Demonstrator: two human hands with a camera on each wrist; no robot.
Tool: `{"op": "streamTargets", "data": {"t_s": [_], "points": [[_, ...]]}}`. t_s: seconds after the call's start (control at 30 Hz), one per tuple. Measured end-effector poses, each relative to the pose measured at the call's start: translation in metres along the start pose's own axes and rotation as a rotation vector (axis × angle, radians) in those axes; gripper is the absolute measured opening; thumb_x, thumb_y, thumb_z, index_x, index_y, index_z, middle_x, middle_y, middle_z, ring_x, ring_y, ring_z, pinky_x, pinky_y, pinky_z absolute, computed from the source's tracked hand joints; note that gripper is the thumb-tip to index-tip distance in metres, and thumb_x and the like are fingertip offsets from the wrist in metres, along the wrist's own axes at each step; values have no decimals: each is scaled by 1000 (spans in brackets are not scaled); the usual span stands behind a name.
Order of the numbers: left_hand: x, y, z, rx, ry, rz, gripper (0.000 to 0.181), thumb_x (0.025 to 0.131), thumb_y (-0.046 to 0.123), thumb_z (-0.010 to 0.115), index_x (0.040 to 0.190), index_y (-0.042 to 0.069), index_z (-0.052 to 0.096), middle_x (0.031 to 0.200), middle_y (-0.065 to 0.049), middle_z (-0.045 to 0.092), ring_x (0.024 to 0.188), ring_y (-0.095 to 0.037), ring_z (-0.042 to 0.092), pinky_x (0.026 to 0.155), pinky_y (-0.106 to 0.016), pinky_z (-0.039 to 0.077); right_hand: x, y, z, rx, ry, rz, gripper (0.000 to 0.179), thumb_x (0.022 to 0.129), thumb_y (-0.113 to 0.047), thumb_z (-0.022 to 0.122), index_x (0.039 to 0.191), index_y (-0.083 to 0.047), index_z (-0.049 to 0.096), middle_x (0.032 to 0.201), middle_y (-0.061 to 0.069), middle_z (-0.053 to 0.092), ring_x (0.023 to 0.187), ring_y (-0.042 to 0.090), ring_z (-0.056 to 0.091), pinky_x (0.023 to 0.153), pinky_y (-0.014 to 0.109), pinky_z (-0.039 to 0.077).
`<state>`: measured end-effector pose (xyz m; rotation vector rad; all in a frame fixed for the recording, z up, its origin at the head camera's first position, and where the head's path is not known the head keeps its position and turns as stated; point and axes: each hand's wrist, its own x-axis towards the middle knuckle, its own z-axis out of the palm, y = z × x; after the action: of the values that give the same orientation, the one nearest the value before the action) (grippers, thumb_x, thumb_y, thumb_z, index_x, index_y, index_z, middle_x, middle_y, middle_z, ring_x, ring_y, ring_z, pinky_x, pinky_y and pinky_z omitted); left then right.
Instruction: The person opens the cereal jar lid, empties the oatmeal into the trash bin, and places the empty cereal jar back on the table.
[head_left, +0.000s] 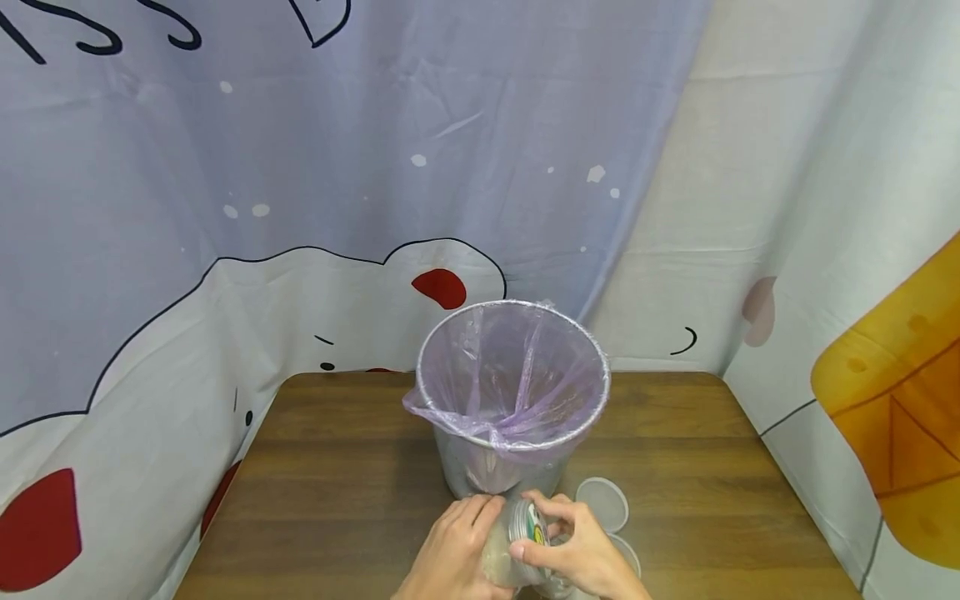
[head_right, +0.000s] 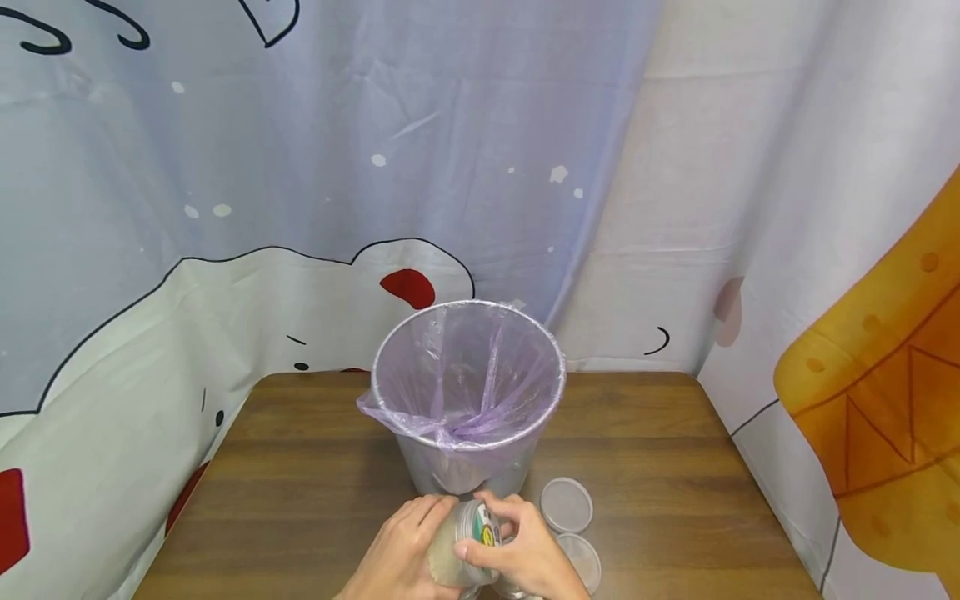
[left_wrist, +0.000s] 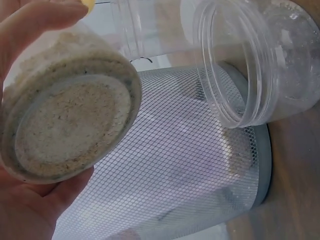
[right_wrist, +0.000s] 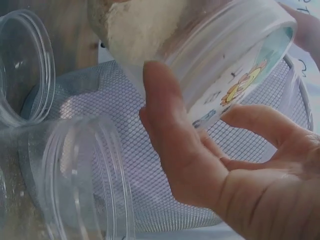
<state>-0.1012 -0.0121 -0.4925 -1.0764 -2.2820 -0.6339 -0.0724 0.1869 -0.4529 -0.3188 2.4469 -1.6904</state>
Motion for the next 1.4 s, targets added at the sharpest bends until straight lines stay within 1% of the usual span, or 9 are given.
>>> {"op": "streamTargets", "data": {"t_s": [0.1,0.4,0.67,0.87,0.97,1.13,1.2,1.33,1.4], "points": [[0,-1,0,-27,-20,-1,91,40,58,80,110,5,57,100,0,59,87,-12,58,76,-28,50,0,2,0,-15,6,-9,58,73,-19,75,126,-8,56,89,5,56,76,18,49,65,25,47],[-1,-6,2,-63,-38,31,92,42,61,79,111,6,56,98,1,60,88,-11,58,79,-28,49,-2,8,-1,2,-13,-38,59,72,-18,76,126,-4,54,92,4,58,76,18,50,64,25,48],[-7,-12,-1,-301,-204,-40,81,60,56,76,119,4,52,106,-5,63,93,-15,61,77,-27,52,-3,5,-2,-29,-94,-65,64,69,-23,79,128,-19,54,110,3,55,99,21,48,84,27,45],[-10,-14,0,-333,-227,-63,79,61,51,77,121,5,51,108,-4,61,96,-14,59,77,-28,52,-3,5,-1,-54,-113,-58,65,70,-24,78,130,-21,52,112,3,53,101,23,47,85,27,44],[-11,-14,1,-297,-208,-42,81,58,50,78,120,4,51,108,-3,59,96,-13,57,79,-29,51,-3,6,0,-57,-105,-51,65,70,-24,78,130,-22,52,114,2,53,102,22,46,86,29,43],[-8,-9,5,-114,-109,11,86,51,60,76,115,6,52,103,1,55,93,-11,54,81,-28,49,-5,4,1,-97,-57,-44,68,68,-29,79,131,-27,51,118,-1,52,107,21,47,90,33,42],[-8,-6,7,-41,-74,14,91,49,66,74,114,6,52,103,1,54,91,-11,53,80,-27,49,-6,2,2,-111,-33,-30,69,70,-32,77,132,-23,49,122,1,51,109,24,48,91,38,42],[-7,-3,12,60,-8,0,100,35,58,82,114,3,53,104,-4,53,90,-14,53,77,-28,50,-5,0,3,-9,-46,64,70,81,-34,67,138,-6,38,132,19,44,111,40,49,80,49,49],[-7,-3,14,91,20,1,104,30,53,84,114,1,53,104,-6,53,91,-16,53,77,-29,50,-5,-1,3,69,-58,120,70,85,-34,62,138,0,33,133,29,38,108,48,50,70,45,53]]}}
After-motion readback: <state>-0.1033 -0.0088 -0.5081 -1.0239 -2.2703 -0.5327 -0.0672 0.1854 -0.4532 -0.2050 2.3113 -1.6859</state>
